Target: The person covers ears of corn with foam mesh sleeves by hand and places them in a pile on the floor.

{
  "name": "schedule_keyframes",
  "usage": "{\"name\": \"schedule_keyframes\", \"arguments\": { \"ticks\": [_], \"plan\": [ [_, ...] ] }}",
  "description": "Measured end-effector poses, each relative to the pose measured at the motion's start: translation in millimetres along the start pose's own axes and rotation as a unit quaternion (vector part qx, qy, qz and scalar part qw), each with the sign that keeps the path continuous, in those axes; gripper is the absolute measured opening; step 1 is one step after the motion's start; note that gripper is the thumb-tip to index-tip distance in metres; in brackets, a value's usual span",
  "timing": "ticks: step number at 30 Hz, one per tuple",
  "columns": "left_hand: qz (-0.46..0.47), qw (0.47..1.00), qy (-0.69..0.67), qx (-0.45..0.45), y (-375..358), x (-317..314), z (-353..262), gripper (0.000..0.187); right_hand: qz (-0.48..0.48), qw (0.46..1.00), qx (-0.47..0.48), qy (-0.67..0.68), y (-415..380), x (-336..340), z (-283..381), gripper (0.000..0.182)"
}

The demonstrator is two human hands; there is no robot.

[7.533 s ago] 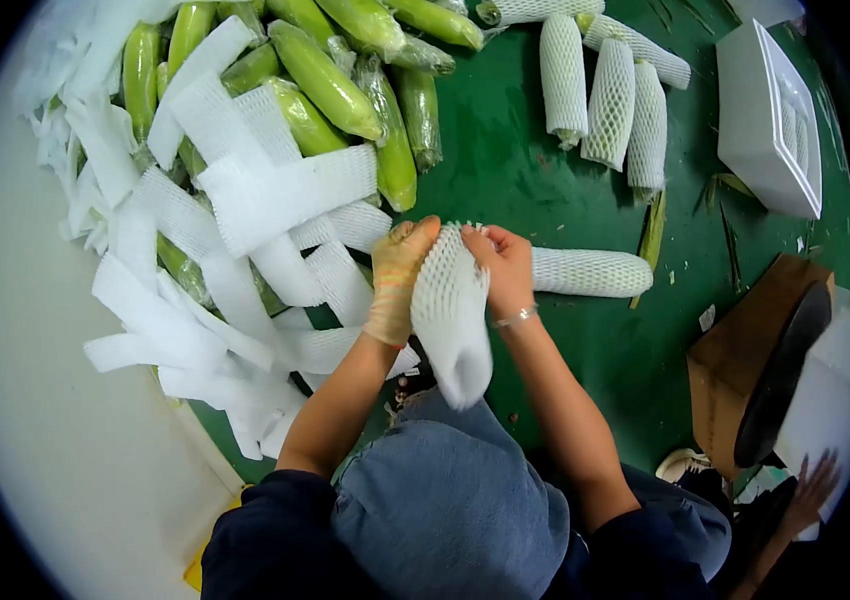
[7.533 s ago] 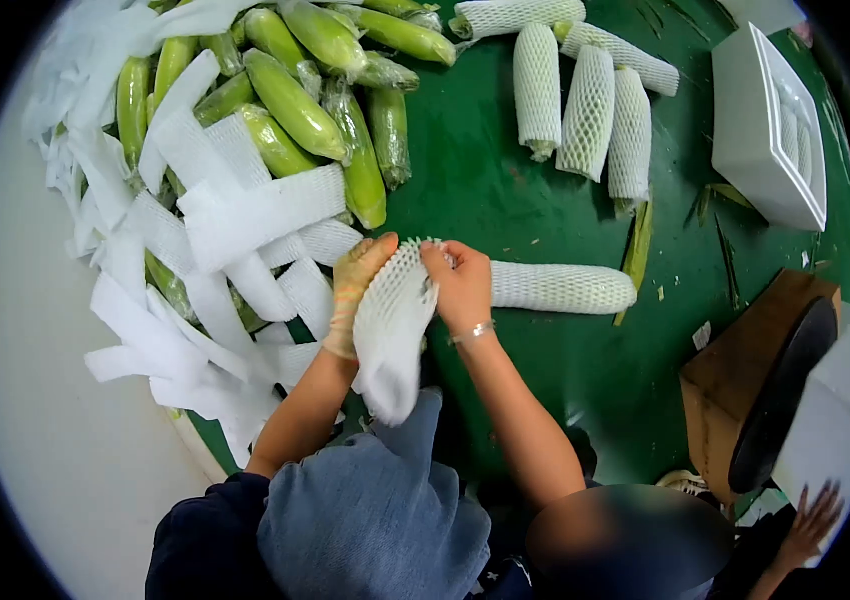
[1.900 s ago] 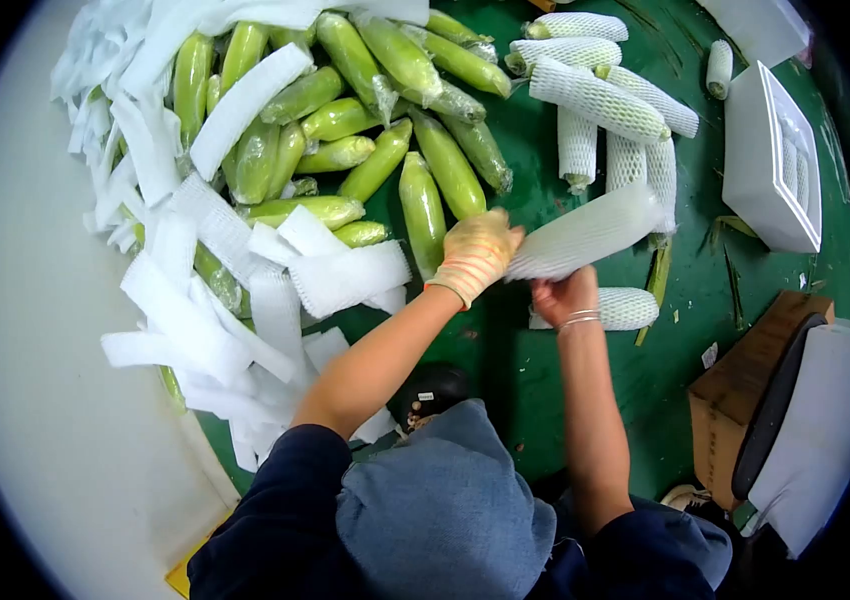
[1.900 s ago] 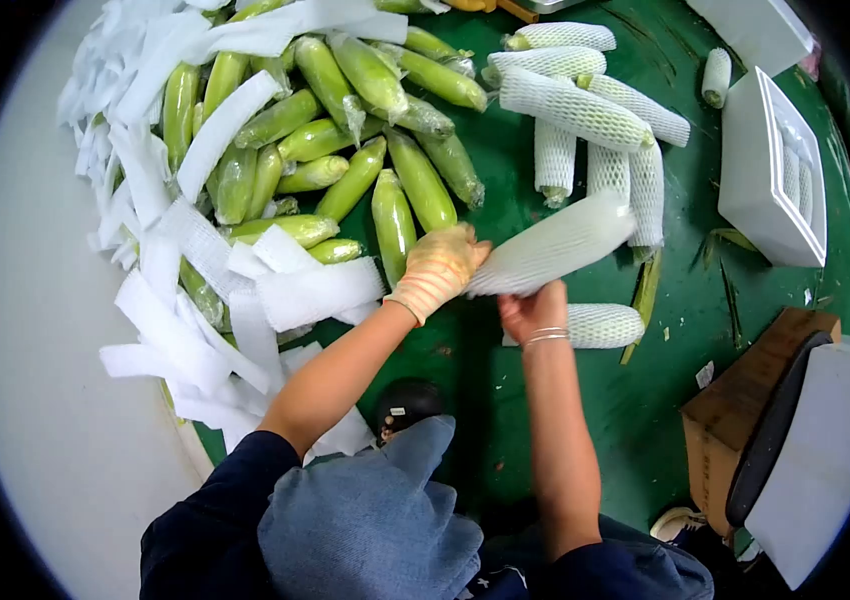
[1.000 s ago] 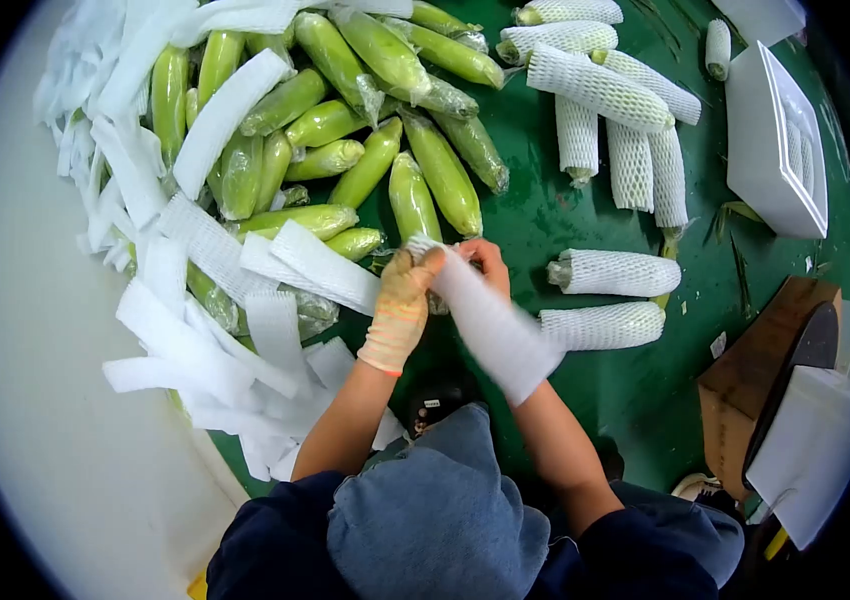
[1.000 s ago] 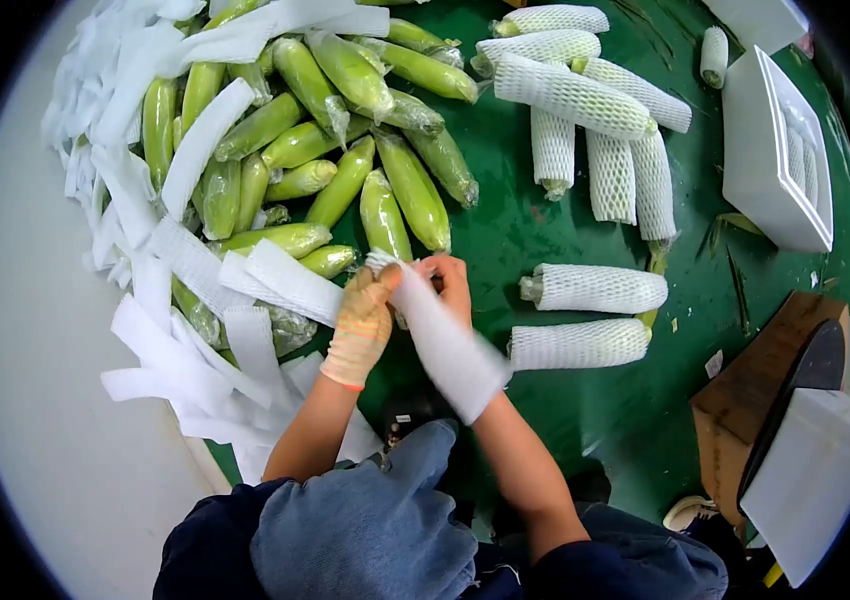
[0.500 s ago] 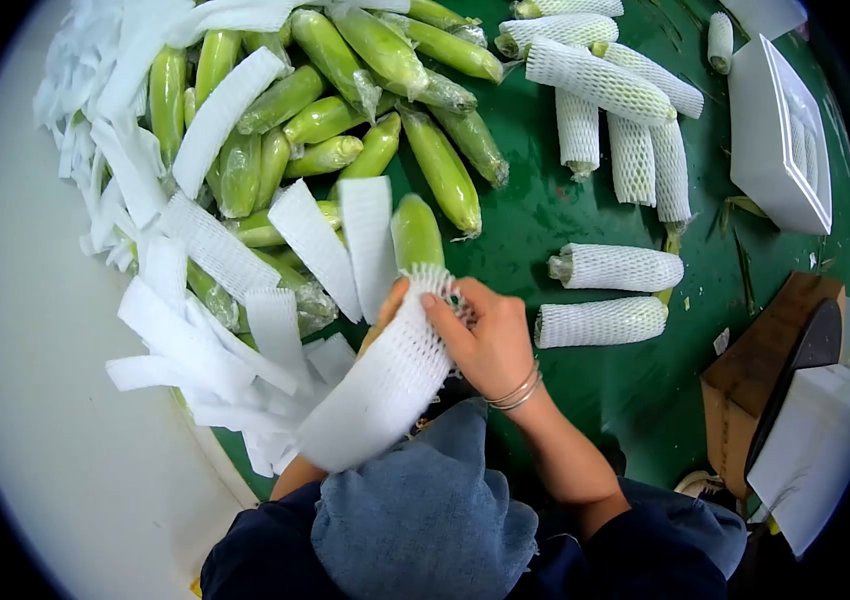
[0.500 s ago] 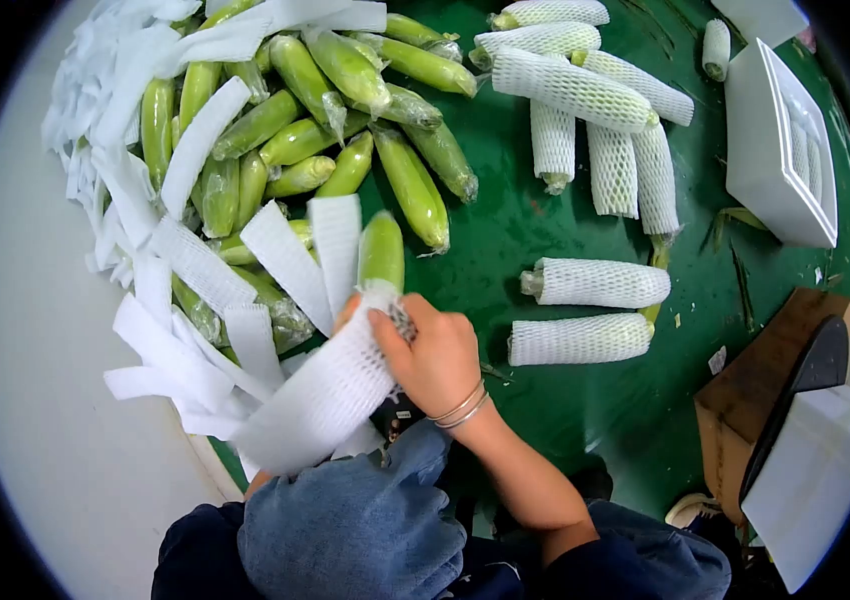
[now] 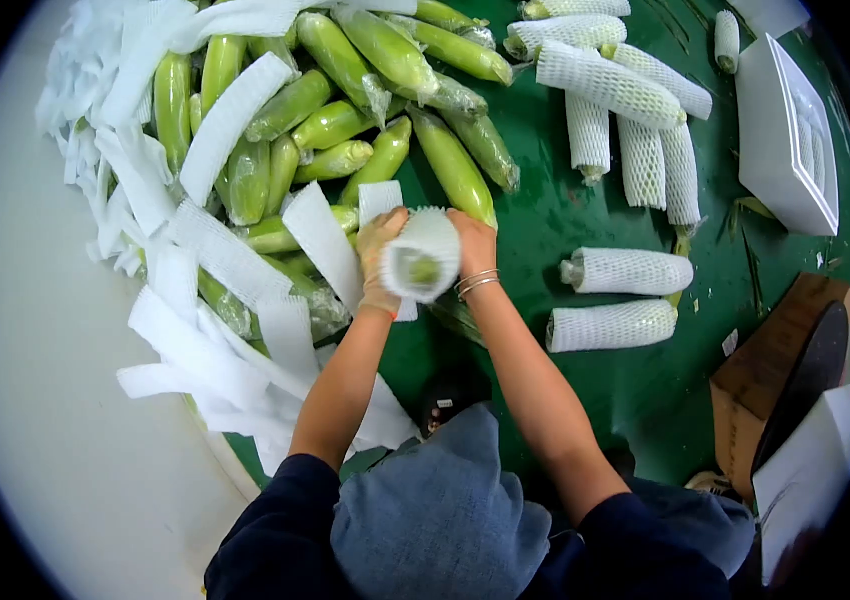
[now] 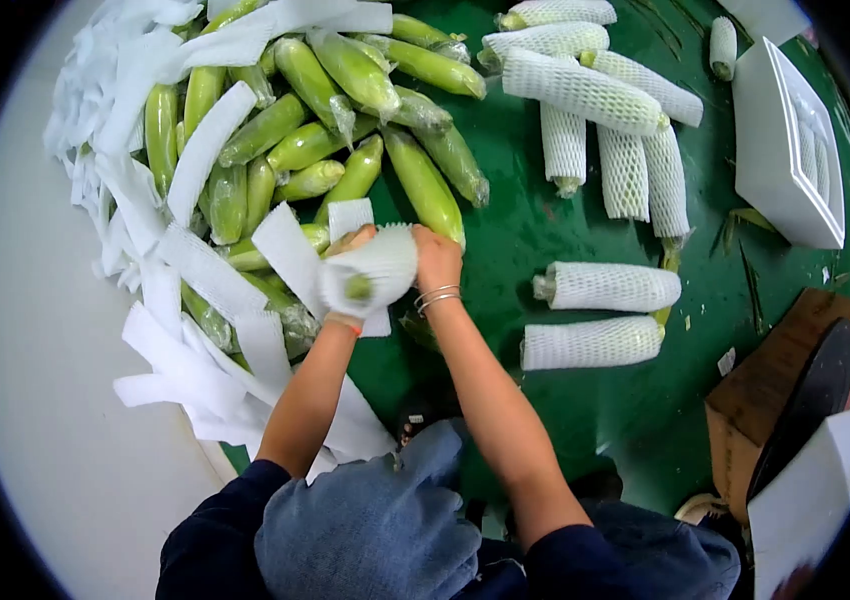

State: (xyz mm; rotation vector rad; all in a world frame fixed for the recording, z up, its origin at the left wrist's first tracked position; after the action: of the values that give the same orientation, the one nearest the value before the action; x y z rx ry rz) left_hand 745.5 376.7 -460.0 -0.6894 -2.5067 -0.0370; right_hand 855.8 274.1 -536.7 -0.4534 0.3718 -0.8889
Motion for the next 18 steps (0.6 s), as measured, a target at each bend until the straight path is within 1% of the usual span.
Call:
{"name": "schedule_keyframes", "arguments": {
  "ticks": [1, 2, 3, 4, 5, 6, 7, 8, 9, 10, 11, 12, 13, 14, 16, 17, 18],
  "plan": [
    [-0.008, 1.000, 0.001, 0.012, -3.1, -3.1, -9.0, 0.027, 0.016, 0.991, -0.102, 0.083, -7.9, 3.4, -16.3, 0.025],
    [-0.003, 0.998, 0.001, 0.056, 2.1, -11.3, -6.6, 0.027, 0.141, 0.929, -0.127, 0.318, 6.9, -2.2, -69.3, 0.034],
    [-0.004, 0.983, 0.170, -0.062, -0.2, -27.3, -21.9, 0.030, 0.159, 0.888, -0.140, 0.408, -26.4, 6.1, -39.3, 0.044],
    [0.032, 0.942, 0.262, -0.208, -14.8, -49.5, -54.3, 0.033, 0.114, 0.884, -0.179, 0.417, -51.0, 28.8, -16.7, 0.051],
    [0.048, 0.973, 0.161, -0.160, -22.2, -65.6, -51.9, 0.029, 0.110, 0.870, -0.192, 0.441, -60.7, 48.8, -9.2, 0.052],
    [0.053, 0.985, 0.124, -0.110, -26.9, -70.7, -58.7, 0.022, 0.106, 0.856, -0.181, 0.472, -65.4, 67.3, -0.7, 0.052],
    [0.053, 0.993, 0.086, -0.059, -32.3, -75.6, -65.5, 0.015, 0.067, 0.847, -0.196, 0.490, -73.3, 84.5, 13.5, 0.050],
    [0.048, 0.992, 0.114, -0.005, -37.4, -71.0, -82.0, 0.009, 0.073, 0.822, -0.213, 0.523, -68.8, 106.7, 5.5, 0.050],
    [-0.027, 0.995, 0.076, -0.065, -36.0, -56.3, -83.6, 0.010, 0.121, 0.839, -0.170, 0.502, -59.1, 123.0, 6.0, 0.049],
    [-0.097, 0.992, 0.073, -0.040, -30.8, -33.8, -83.8, 0.011, 0.167, 0.851, -0.126, 0.481, -53.3, 129.5, 12.4, 0.048],
    [-0.145, 0.981, 0.115, -0.056, -29.6, -6.9, -101.9, 0.018, 0.142, 0.875, -0.146, 0.439, -57.3, 122.7, 28.4, 0.046],
    [-0.253, 0.913, 0.255, -0.195, -34.0, 13.6, -109.8, 0.034, 0.117, 0.906, -0.147, 0.379, -64.3, 115.5, 37.4, 0.046],
    [-0.258, 0.908, 0.293, -0.151, -26.2, 29.2, -104.3, 0.048, 0.105, 0.945, -0.161, 0.266, -69.3, 103.8, 33.8, 0.042],
    [-0.236, 0.899, 0.360, -0.082, -15.5, 36.2, -85.9, 0.055, 0.091, 0.969, -0.174, 0.150, -75.3, 90.7, 28.0, 0.040],
    [-0.150, 0.890, 0.429, -0.052, -6.8, 34.6, -71.5, 0.043, 0.120, 0.991, -0.059, 0.001, -77.3, 44.9, 43.5, 0.037],
    [-0.146, 0.890, 0.428, -0.055, -8.6, 36.5, -69.7, 0.043, 0.090, 0.990, 0.066, -0.085, -76.9, 27.8, 71.9, 0.038],
    [-0.091, 0.938, 0.335, -0.016, -10.2, 34.0, -58.3, 0.036, 0.055, 0.965, 0.189, -0.171, -76.5, 11.9, 102.1, 0.039]
  ]
}}
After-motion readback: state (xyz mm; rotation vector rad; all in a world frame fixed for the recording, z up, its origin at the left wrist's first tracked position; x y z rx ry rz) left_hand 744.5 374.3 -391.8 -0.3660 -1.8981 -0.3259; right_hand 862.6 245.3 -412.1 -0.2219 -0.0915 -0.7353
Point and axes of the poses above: each hand's wrist, its own y-axis towards the middle knuckle, its own x-axis out of the back of the hand, z = x × y, the point moved 8 cm from there along y, towards the middle knuckle, and after that the axes turned 1 degree about -y, right-handed, at the moved point
